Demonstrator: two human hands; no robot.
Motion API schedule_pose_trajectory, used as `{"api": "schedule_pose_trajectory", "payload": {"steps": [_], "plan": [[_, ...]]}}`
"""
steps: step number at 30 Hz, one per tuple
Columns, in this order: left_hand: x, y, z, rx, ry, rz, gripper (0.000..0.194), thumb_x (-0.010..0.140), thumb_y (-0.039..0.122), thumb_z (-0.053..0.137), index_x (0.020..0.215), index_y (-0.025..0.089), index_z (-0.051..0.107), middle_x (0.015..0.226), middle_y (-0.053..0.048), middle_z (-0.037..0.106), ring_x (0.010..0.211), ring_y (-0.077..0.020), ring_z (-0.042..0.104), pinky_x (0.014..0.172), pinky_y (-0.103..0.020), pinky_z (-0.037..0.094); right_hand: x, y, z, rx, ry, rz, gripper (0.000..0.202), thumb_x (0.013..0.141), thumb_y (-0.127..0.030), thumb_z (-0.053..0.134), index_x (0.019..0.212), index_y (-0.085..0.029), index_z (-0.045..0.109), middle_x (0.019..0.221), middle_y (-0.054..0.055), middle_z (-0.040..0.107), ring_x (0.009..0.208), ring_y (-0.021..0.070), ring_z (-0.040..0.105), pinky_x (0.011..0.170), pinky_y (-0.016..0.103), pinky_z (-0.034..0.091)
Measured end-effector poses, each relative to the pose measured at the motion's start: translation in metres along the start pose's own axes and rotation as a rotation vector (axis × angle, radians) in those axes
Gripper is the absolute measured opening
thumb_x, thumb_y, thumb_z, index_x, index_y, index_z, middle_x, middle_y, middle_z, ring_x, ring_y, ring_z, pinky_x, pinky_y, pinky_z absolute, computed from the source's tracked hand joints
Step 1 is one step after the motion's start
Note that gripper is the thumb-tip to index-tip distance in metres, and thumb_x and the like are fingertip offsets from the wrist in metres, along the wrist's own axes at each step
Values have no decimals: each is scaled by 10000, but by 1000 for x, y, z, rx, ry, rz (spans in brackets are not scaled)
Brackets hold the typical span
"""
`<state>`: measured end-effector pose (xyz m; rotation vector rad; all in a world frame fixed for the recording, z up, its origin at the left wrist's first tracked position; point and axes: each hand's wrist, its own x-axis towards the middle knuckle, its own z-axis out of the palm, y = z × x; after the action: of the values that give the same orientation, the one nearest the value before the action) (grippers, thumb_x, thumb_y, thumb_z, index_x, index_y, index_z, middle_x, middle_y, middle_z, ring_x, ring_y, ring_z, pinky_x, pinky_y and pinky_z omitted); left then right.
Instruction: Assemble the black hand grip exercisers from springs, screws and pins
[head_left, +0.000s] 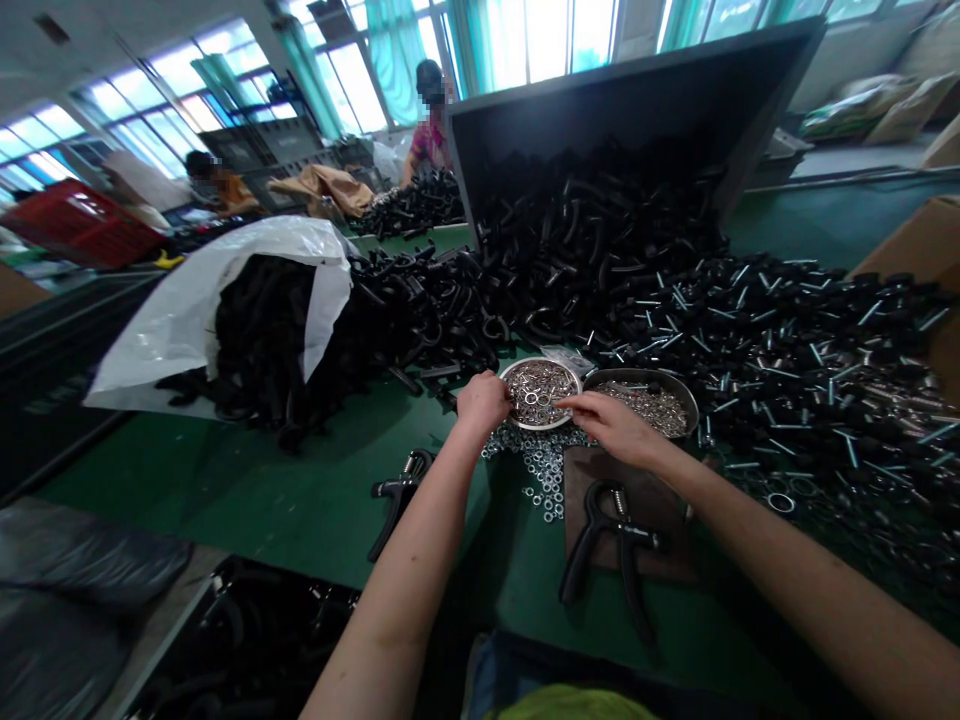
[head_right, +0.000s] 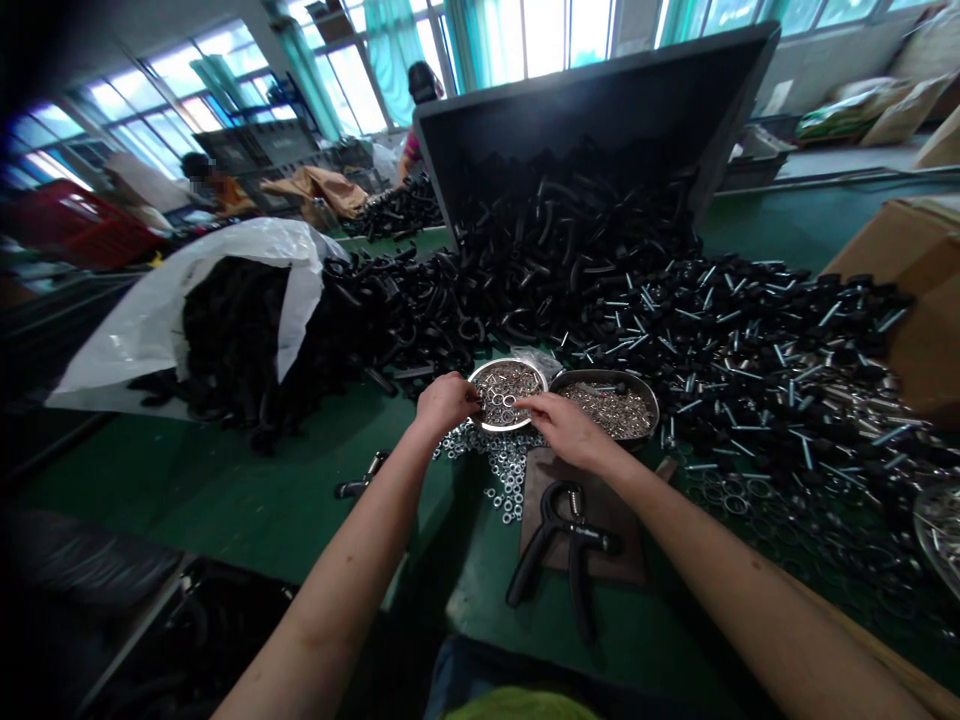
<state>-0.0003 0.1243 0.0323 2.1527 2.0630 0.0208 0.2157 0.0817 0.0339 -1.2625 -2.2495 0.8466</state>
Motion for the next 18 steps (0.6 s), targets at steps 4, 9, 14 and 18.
{"api": "schedule_pose_trajectory", "payload": {"steps": [4,9,14,18], "plan": [[8,10,4,49,0,-13,234,717,230,629,931,173,705,1078,-133,625,1026,-274,577,811,-330,479,-42,8,-1,256,9,130,213,840,-184,443,979,-166,603,874,32,606,642,106,553,655,283,465],[13,13,5,61,-22,-37,222,726,227,626,927,176,703,1041,-146,660,975,-282,607,804,-345,478,-82,22,4,524,69,292,188,809,-312,510,917,-164,555,812,31,644,616,122,578,607,289,487],[6,7,0,-12,30,-33,184,771,278,572,905,211,680,968,-97,682,926,-249,615,770,-323,465,-108,32,9,532,160,331,240,812,-361,510,956,-172,546,852,51,680,593,123,584,599,292,488],[-21,14,8,-469,19,45,171,766,331,589,824,175,630,789,-39,662,726,-145,601,649,-241,453,-111,33,15,418,141,341,188,808,-342,510,862,-175,577,760,14,652,598,124,573,591,269,468]]}}
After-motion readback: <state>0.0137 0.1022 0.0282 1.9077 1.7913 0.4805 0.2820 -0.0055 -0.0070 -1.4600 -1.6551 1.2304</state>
